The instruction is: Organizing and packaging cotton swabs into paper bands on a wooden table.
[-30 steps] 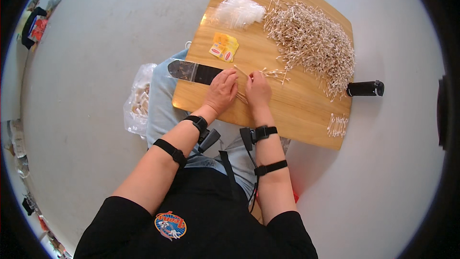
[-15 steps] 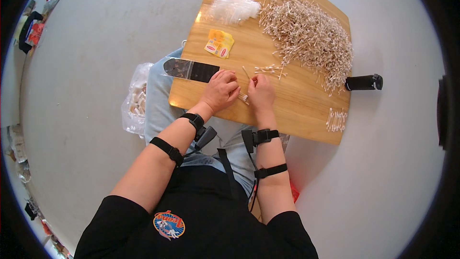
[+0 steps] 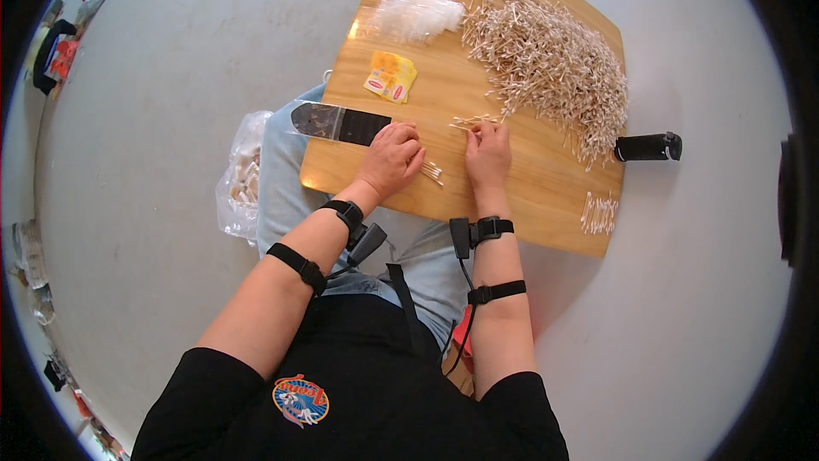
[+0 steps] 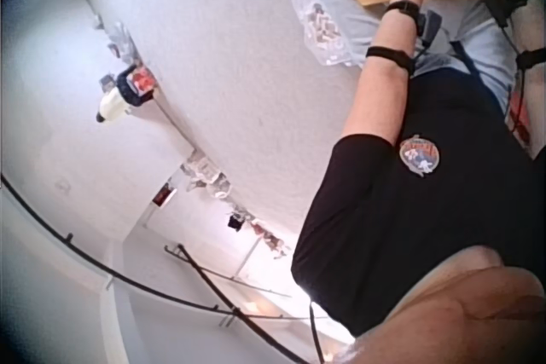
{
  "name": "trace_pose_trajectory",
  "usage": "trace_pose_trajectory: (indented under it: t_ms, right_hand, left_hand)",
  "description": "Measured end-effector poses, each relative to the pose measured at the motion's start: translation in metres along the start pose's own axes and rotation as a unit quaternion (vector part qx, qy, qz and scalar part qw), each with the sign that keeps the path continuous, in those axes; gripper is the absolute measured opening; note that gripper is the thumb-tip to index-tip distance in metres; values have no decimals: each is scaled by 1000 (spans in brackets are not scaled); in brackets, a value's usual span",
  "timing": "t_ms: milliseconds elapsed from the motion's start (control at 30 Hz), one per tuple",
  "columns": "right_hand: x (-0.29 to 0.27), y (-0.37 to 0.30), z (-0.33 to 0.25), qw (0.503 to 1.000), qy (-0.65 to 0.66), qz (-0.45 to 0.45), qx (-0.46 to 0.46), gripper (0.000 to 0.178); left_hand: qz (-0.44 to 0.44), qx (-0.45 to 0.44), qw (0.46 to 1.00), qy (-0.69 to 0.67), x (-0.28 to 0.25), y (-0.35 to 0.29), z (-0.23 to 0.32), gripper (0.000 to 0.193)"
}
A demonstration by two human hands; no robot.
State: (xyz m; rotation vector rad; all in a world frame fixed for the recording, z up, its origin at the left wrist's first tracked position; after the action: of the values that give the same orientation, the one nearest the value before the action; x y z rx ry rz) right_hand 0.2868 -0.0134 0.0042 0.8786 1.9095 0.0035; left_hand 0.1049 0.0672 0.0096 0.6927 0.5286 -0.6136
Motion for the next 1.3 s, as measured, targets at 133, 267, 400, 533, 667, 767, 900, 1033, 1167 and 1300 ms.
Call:
trace_pose_trajectory:
  t_ms: [133,267,400,533,667,767,900,1033,1167,1300]
  right_hand:
    - [3,0,-28,996,-21,-26,-84,10]
    - [5,-15,-55,992,1,-31,-124,7]
    - [8,-24,-37,996,32,-11,-81,7]
    - [-8,-18,6,999,-32,0,34,8]
    - [-8,-17,-8,997,-51,-41,-37,8]
    - [-5,-22,-27,996,-54,-47,-51,7]
    - [9,-32,-46,994,-36,-25,-104,8]
    - [20,-37,-63,993,20,-62,-100,9]
    - [5,-37,-54,996,61,-53,-39,9]
    - [-4,-43,-36,993,39,-109,-15,8]
  left_hand:
    - [-2,-5,1000,3,-1,-1,0,10]
    - [27,-54,998,-31,-3,-2,-7,12]
    - [55,-54,997,-22,-4,-4,-9,18]
    - [46,-56,997,-23,-2,-3,-8,19]
    - [56,-55,997,-24,-3,-4,-10,20]
    - [55,-54,997,-17,-4,-4,-11,21]
    - [48,-49,997,-22,-1,-1,-7,21]
    - [52,-36,998,4,-1,-3,-8,19]
    - [32,-26,999,24,3,-2,-6,12]
    - [28,-24,999,13,0,-2,-7,7]
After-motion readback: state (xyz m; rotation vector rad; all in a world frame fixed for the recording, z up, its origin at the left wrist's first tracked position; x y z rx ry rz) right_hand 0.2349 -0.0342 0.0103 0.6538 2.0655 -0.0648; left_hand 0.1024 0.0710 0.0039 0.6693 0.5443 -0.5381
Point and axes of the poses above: each hand's wrist, its own y-axis towards the middle knuckle, its own x-axis out of the palm, z = x × y, the point moved 7 cm from there along y, towards the middle knuckle, and after that the axes turned 4 degrees about -x, right-handed, at the moved point
